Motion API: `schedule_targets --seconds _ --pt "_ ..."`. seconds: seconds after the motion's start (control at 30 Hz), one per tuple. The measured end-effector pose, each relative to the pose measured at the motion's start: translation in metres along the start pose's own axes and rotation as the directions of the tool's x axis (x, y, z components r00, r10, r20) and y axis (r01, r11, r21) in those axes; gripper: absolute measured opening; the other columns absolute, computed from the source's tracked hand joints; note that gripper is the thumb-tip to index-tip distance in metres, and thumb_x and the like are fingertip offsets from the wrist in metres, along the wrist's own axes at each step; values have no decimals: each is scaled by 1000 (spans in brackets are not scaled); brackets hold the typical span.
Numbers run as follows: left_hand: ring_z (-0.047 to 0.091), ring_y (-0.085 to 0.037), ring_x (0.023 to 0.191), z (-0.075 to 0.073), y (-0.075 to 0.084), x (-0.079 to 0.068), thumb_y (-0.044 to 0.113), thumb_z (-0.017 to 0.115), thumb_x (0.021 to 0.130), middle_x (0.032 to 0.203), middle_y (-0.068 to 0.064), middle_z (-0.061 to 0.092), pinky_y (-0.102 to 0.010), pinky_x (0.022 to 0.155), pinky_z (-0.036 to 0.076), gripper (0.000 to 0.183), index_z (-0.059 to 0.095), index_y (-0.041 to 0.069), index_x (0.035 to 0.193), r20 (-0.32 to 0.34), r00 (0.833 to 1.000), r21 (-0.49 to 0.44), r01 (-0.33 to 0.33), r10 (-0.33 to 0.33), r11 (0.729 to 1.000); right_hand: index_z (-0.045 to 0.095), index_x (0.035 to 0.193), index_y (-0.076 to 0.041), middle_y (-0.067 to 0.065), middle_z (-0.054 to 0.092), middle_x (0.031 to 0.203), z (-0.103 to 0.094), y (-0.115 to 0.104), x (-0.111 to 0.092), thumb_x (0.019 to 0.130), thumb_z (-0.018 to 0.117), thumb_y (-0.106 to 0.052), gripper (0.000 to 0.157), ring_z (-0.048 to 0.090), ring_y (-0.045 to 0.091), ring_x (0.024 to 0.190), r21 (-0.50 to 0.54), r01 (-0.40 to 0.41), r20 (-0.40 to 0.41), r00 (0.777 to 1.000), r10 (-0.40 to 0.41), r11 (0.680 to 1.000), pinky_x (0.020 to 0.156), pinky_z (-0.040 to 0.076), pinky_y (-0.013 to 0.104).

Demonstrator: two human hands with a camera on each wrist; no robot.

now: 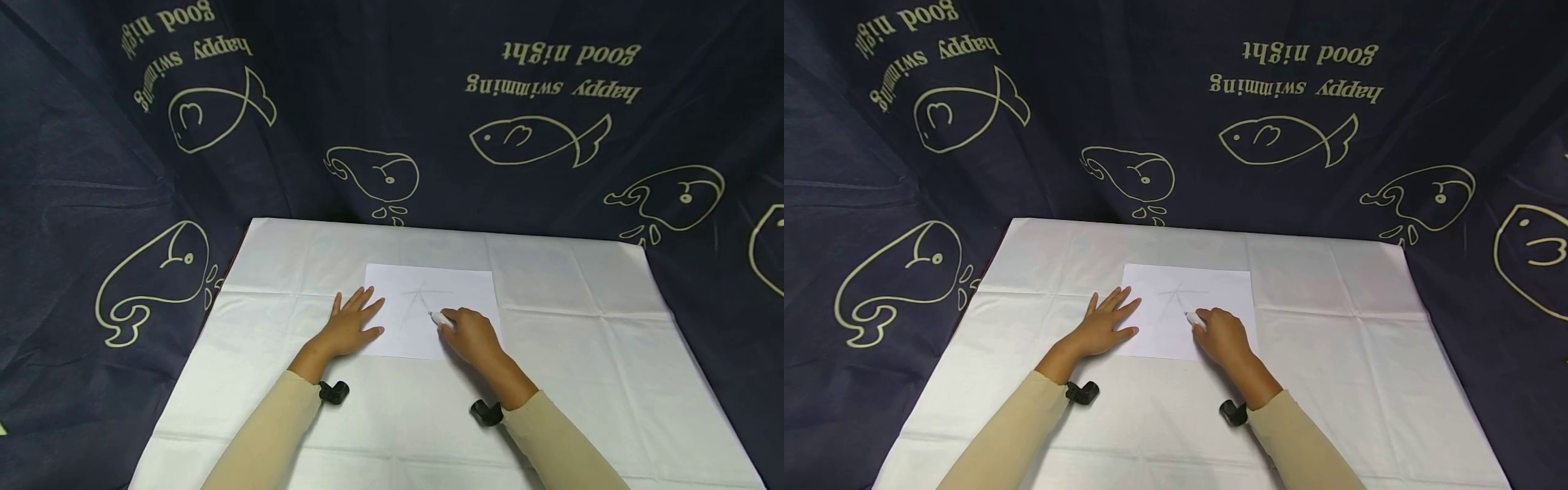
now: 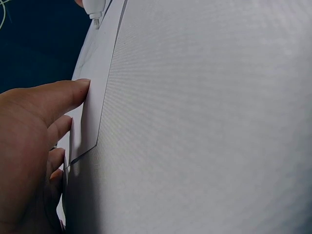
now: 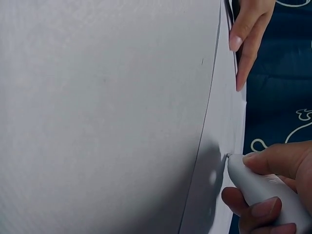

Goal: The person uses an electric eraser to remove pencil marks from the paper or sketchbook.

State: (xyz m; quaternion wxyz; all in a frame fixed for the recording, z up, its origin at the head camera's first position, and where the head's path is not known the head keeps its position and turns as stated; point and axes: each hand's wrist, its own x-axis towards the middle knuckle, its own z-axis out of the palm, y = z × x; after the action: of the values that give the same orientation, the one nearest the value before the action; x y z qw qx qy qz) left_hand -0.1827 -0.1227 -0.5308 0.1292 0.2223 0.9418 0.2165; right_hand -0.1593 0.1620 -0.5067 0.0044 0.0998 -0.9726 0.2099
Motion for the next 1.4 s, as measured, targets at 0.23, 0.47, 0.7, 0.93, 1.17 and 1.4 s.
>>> schedule_targets --seconds 0.23,0.47,0.7,0.93,1.17,1.4 --pt "2 -28 161 -1 1 0 47 51 103 172 -5 8 -64 124 -10 67 28 23 161 12 1000 3 6 -6 1000 73 121 -3 21 74 98 0 1 0 90 72 -16 33 71 40 92 -5 -12 -22 1000 12 1000 79 56 52" --pt "2 -28 161 0 0 -1 47 52 103 172 -6 9 -64 124 -10 67 29 23 161 11 1000 -7 6 -6 1000 73 121 -3 21 75 101 1 -1 -1 90 73 -18 34 72 41 93 -8 5 -8 1000 -5 1000 80 57 53" --pt "2 -28 161 1 -1 0 47 52 103 172 -6 8 -64 123 -10 67 29 23 161 4 1000 -7 0 0 1000 73 121 -3 21 75 100 0 0 -1 90 72 -17 33 71 41 94 -8 -15 -20 1000 15 1000 81 57 53" --pt "3 -28 161 2 -2 0 47 51 103 172 -6 9 -65 123 -10 67 29 23 161 -3 1000 -3 -1 1 1000 73 120 -3 21 75 99 1 0 0 90 72 -17 33 71 41 93 -9 -3 -22 1000 2 1000 81 57 53" --pt "3 -28 161 2 -2 0 48 51 103 172 -6 8 -64 123 -10 67 28 23 161 3 1000 1 0 0 1000 74 120 -3 21 75 100 1 -2 0 90 72 -17 33 72 39 94 5 7 -17 1000 -7 1000 81 57 52" --pt "2 -27 161 3 -2 0 49 50 103 172 -5 8 -64 123 -10 67 28 24 161 4 1000 7 3 -3 1000 73 120 -2 22 75 100 -1 -1 -1 90 73 -18 34 72 42 94 -15 -4 -28 1000 4 1000 82 57 53"
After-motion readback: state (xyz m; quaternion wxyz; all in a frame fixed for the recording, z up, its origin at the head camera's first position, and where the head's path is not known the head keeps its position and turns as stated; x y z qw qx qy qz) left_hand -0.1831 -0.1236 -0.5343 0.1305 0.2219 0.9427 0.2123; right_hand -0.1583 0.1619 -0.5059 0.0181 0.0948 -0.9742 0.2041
